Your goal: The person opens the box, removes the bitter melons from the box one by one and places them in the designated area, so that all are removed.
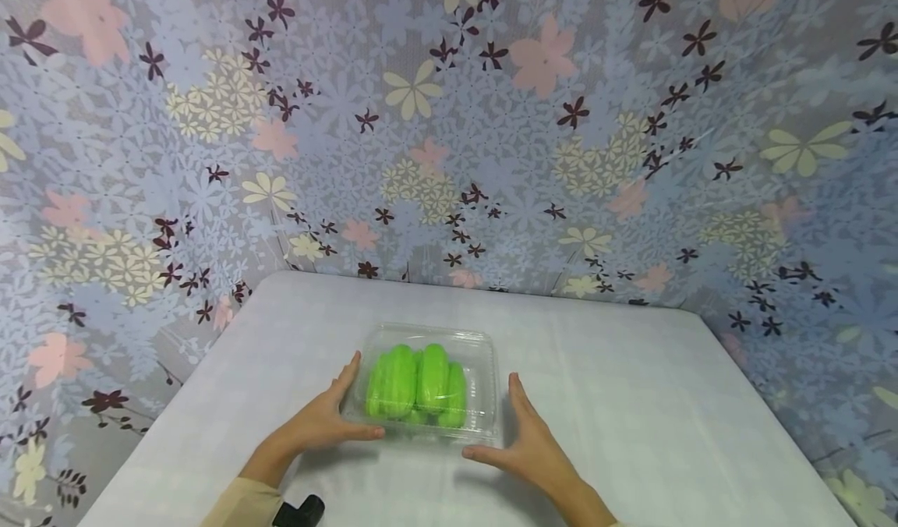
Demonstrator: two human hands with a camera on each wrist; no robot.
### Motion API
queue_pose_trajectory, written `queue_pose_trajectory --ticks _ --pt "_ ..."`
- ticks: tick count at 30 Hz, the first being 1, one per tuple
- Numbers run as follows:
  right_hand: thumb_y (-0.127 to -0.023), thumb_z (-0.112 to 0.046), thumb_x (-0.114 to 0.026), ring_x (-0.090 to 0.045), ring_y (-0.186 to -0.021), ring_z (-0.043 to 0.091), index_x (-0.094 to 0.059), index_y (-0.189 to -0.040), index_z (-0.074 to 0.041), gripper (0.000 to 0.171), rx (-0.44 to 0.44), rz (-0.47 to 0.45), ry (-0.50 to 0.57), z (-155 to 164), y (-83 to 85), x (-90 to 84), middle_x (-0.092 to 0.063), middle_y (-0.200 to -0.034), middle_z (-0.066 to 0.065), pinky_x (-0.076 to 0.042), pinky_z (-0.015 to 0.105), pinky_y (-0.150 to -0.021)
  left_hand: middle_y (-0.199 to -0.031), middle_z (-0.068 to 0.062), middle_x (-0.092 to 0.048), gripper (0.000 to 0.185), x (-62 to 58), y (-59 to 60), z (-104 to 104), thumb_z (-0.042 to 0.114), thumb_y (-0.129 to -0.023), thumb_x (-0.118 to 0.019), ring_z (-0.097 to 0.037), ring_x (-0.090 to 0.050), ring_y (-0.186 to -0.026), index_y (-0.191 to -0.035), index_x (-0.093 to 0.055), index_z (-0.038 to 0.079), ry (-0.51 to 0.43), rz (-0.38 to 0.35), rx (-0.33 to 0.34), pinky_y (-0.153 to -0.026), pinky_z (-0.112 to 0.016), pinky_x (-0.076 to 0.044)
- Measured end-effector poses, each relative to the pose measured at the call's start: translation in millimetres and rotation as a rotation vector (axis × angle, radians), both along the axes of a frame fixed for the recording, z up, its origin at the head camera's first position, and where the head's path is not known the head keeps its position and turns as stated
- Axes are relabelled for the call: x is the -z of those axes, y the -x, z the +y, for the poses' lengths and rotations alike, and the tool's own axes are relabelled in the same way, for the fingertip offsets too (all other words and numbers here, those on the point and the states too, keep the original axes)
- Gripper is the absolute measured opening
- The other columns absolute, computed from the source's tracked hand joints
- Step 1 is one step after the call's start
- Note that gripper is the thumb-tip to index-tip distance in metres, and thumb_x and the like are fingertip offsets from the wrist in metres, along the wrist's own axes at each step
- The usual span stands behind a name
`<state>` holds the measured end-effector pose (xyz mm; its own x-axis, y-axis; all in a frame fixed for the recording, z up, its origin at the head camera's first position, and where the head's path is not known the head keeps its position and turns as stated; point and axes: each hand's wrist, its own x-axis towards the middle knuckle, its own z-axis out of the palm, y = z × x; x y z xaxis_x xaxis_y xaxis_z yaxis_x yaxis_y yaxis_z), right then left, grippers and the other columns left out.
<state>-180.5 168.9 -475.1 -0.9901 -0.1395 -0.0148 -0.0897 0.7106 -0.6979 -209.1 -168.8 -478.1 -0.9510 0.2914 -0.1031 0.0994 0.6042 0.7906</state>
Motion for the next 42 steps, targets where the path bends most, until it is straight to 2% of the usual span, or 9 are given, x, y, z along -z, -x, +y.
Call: queue_pose_trajectory --ticks 3,11,15,20,25,31,37,42 --pt "-0.058 -0.067 -0.077 -0.011 -0.148 0.026 0.005 -0.153 -0.022 0.133 0.002 0.005 0.018 -2.4 0.8 3.6 -0.003 -0.161 0.003 -0.018 0.051 -0.117 -0.161 -0.001 0.005 0.125 0.0 0.1 1.2 0.053 -0.064 -0.081 -0.037 0.002 -0.146 -0.147 0.011 0.045 0.001 0.0 0.0 -0.114 -0.063 -0.005" --pt "-0.063 -0.063 -0.077 -0.015 -0.147 0.028 0.003 -0.153 -0.021 0.128 0.006 0.014 0.071 -8.2 2.8 7.9 -0.007 -0.161 0.006 -0.02 0.052 -0.116 -0.161 -0.006 0.007 0.122 -0.4 0.1 3.5 0.051 -0.069 -0.079 -0.04 0.005 -0.146 -0.15 0.011 0.038 -0.017 -0.015 0.018 -0.111 -0.067 -0.005" --pt "-0.066 -0.061 -0.076 -0.019 -0.145 0.032 0.001 -0.154 -0.021 0.123 0.016 0.006 0.086 -10.1 2.7 10.3 -0.011 -0.16 0.007 -0.023 0.054 -0.115 -0.161 -0.008 0.007 0.119 0.0 -0.6 2.2 0.054 -0.069 -0.077 -0.038 0.004 -0.146 -0.146 0.013 0.046 -0.001 -0.027 0.014 -0.11 -0.068 -0.005" --pt "-0.07 -0.06 -0.074 -0.031 -0.14 0.04 -0.005 -0.154 -0.019 0.116 0.019 0.016 0.095 -12.1 3.5 14.6 -0.023 -0.156 0.015 -0.03 0.057 -0.11 -0.161 -0.01 0.003 0.116 0.0 -2.7 -0.9 0.055 -0.068 -0.078 -0.037 0.002 -0.147 -0.145 0.009 0.051 0.011 -0.024 -0.012 -0.11 -0.069 -0.006" --pt "-0.069 -0.058 -0.075 -0.035 -0.137 0.04 -0.007 -0.154 -0.018 0.116 0.017 0.026 0.1 -12.1 3.3 17.8 -0.028 -0.154 0.018 -0.033 0.056 -0.109 -0.16 -0.015 -0.002 0.115 -0.2 -5.4 -0.8 0.056 -0.067 -0.077 -0.042 -0.002 -0.145 -0.148 0.004 0.046 0.03 -0.001 -0.032 -0.11 -0.068 -0.007" --pt "-0.069 -0.054 -0.076 -0.036 -0.136 0.04 -0.007 -0.154 -0.016 0.116 0.016 0.05 0.094 -12.3 3.4 20.5 -0.029 -0.153 0.019 -0.033 0.055 -0.109 -0.159 -0.016 0.002 0.11 -1.1 -7.6 1.4 0.055 -0.074 -0.072 -0.048 0.003 -0.143 -0.15 0.006 0.04 0.021 -0.018 -0.013 -0.107 -0.071 -0.004" --pt "-0.07 -0.058 -0.074 -0.035 -0.137 0.041 -0.005 -0.154 -0.018 0.116 0.017 0.043 0.086 -11.6 3.5 20.0 -0.028 -0.154 0.019 -0.033 0.056 -0.11 -0.16 -0.015 0.002 0.102 -0.3 -10.6 3.1 0.055 -0.08 -0.066 -0.046 0.004 -0.143 -0.152 0.003 0.035 0.009 -0.01 -0.005 -0.108 -0.07 -0.001" --pt "-0.071 -0.063 -0.07 -0.032 -0.138 0.04 -0.004 -0.154 -0.022 0.114 0.025 0.026 0.057 -9.7 3.7 18.3 -0.026 -0.155 0.016 -0.031 0.056 -0.11 -0.16 -0.009 -0.001 0.099 1.3 -10.3 4.3 0.057 -0.082 -0.063 -0.036 0.001 -0.147 -0.154 -0.001 0.025 0.03 0.057 0.003 -0.115 -0.06 -0.001"
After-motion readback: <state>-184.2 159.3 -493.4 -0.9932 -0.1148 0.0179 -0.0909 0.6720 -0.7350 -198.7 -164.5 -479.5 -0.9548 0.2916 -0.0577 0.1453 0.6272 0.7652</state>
